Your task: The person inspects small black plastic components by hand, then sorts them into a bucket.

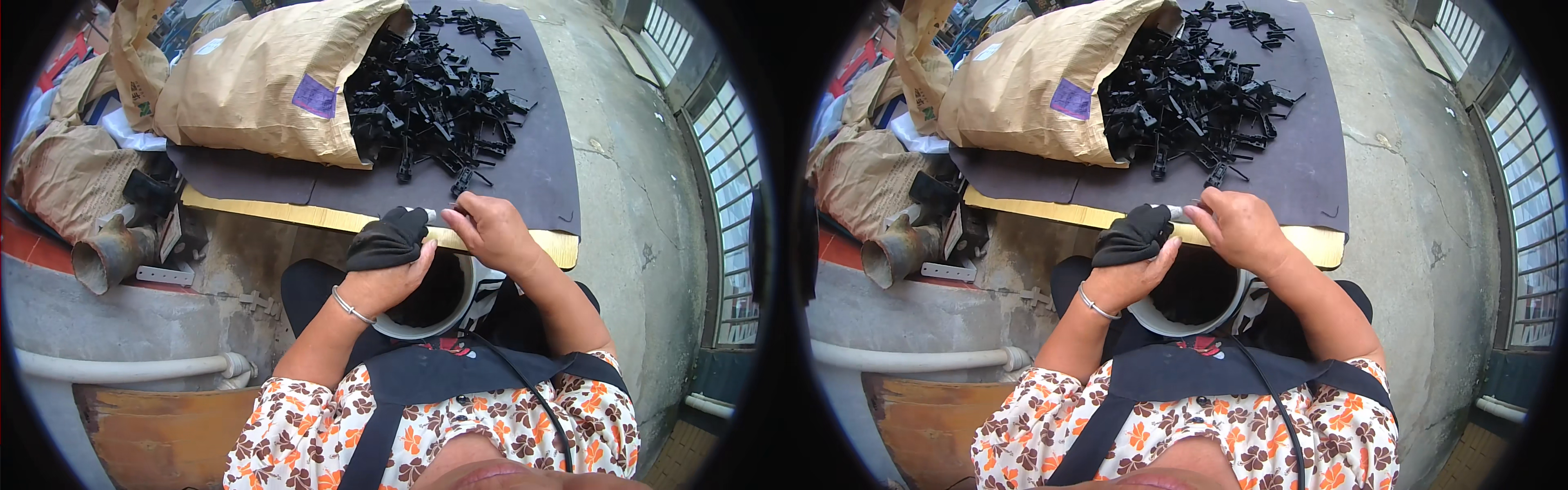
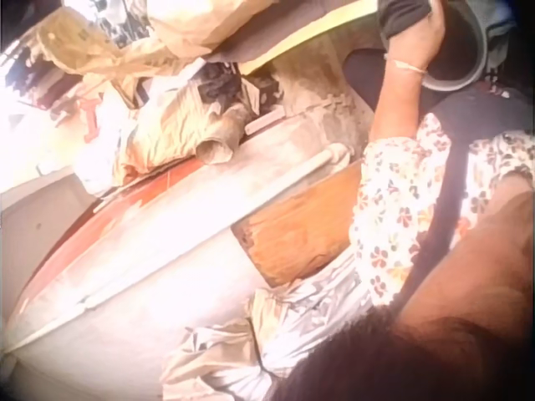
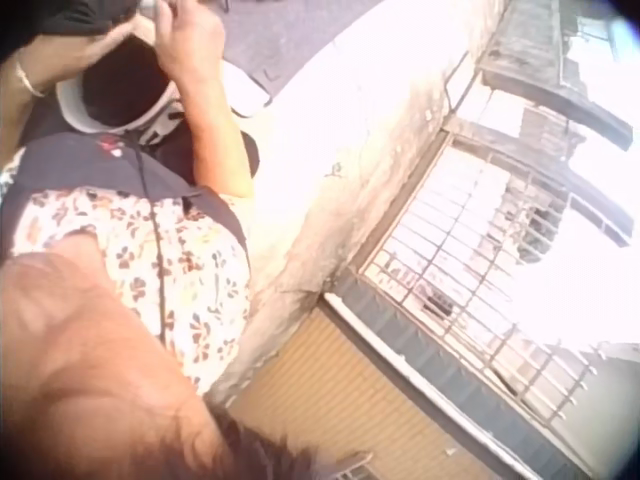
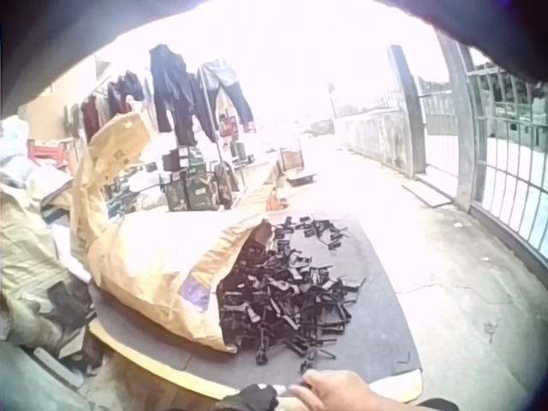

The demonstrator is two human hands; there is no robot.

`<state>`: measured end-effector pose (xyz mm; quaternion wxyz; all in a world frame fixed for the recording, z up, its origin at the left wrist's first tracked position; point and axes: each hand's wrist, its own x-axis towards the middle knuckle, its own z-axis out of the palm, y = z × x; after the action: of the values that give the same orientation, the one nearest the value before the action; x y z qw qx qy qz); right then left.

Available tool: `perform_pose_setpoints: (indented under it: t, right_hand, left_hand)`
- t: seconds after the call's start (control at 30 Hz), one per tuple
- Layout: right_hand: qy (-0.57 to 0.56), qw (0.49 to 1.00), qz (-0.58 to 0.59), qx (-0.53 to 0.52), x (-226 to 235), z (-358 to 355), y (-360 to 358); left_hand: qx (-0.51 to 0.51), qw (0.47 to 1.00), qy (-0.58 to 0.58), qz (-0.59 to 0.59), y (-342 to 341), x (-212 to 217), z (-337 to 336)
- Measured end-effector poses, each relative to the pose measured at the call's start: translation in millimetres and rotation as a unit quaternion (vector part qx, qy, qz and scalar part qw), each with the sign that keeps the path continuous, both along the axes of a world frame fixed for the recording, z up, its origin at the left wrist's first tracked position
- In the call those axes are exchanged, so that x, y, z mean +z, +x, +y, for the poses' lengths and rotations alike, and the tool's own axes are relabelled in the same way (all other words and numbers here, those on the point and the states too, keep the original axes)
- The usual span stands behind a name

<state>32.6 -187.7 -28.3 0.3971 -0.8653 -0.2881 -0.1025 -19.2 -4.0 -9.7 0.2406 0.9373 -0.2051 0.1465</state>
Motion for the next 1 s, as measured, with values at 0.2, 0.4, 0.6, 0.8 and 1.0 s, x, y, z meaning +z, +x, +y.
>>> perform_pose_setpoints:
  t: [0.2,0.4,0.6,0.8,1.0]
  right_hand:
    - [-0.202,0.978,-0.024,-0.037,-23.7,-2.6,2.7]
    - [0.109,0.967,0.166,0.161,-7.6,-10.1,-16.6]
    - [0.277,0.863,0.281,0.315,-11.5,-9.2,-24.6]
    - [0.240,0.942,0.117,0.205,-12.4,-2.9,-18.1]
    - [0.173,0.964,-0.038,0.198,18.6,-1.2,-15.5]
  left_hand:
    - [0.048,0.996,-0.019,-0.072,-10.5,-24.9,4.7]
    - [0.100,0.937,-0.300,0.146,-13.2,-30.7,5.5]
    - [-0.023,0.779,-0.501,0.376,-9.0,-28.7,4.9]
    - [-0.138,0.712,-0.583,0.366,-6.9,-13.1,-11.6]
    - [-0.048,0.912,-0.394,0.104,14.6,-11.5,-20.0]
